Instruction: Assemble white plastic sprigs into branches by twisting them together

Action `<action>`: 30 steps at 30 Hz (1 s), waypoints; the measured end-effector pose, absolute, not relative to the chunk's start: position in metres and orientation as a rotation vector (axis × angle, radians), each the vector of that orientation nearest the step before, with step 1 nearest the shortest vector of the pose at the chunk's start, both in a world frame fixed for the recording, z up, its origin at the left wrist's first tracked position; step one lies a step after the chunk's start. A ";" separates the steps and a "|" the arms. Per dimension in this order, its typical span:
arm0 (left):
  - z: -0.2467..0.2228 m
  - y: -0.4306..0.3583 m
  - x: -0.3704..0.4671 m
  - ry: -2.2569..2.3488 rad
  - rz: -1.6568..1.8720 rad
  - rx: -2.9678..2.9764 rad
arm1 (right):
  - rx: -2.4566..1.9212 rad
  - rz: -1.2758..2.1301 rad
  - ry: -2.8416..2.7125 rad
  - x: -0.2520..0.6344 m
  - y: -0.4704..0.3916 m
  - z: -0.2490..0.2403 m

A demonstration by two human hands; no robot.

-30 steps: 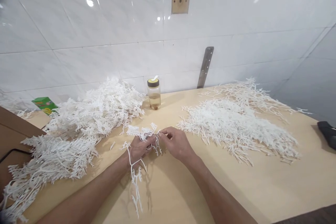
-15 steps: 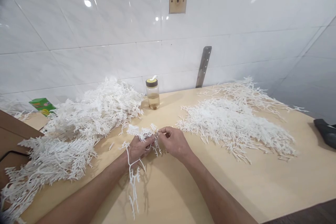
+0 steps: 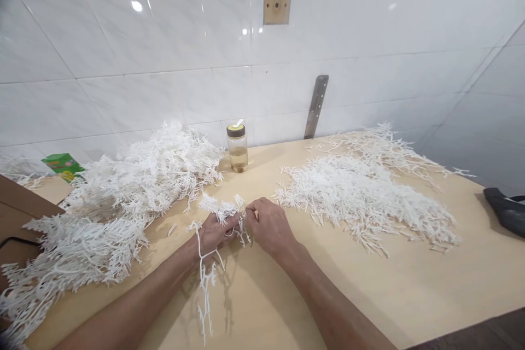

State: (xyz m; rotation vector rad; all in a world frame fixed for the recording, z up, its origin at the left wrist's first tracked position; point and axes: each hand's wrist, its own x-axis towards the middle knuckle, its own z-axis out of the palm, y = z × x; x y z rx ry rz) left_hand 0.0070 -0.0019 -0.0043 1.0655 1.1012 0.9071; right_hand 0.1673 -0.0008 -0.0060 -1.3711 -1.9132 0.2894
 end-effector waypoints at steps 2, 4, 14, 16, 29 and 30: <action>-0.009 0.000 0.006 1.142 0.912 1.051 | -1.417 0.129 -1.899 0.171 0.004 -0.008; -0.012 0.001 0.004 1.167 0.957 1.037 | -1.513 0.016 -1.800 0.183 0.011 -0.009; -0.002 0.001 0.002 1.009 0.966 0.978 | -1.524 0.408 -1.589 0.210 0.010 -0.008; -0.001 0.000 0.002 1.001 0.970 0.973 | -1.421 0.606 -1.653 0.194 0.003 -0.006; -0.002 -0.002 0.006 0.998 0.966 1.048 | -1.265 0.989 -1.554 0.168 -0.007 -0.001; -0.002 -0.002 0.007 0.997 0.960 1.050 | -1.268 0.993 -1.557 0.168 -0.007 0.000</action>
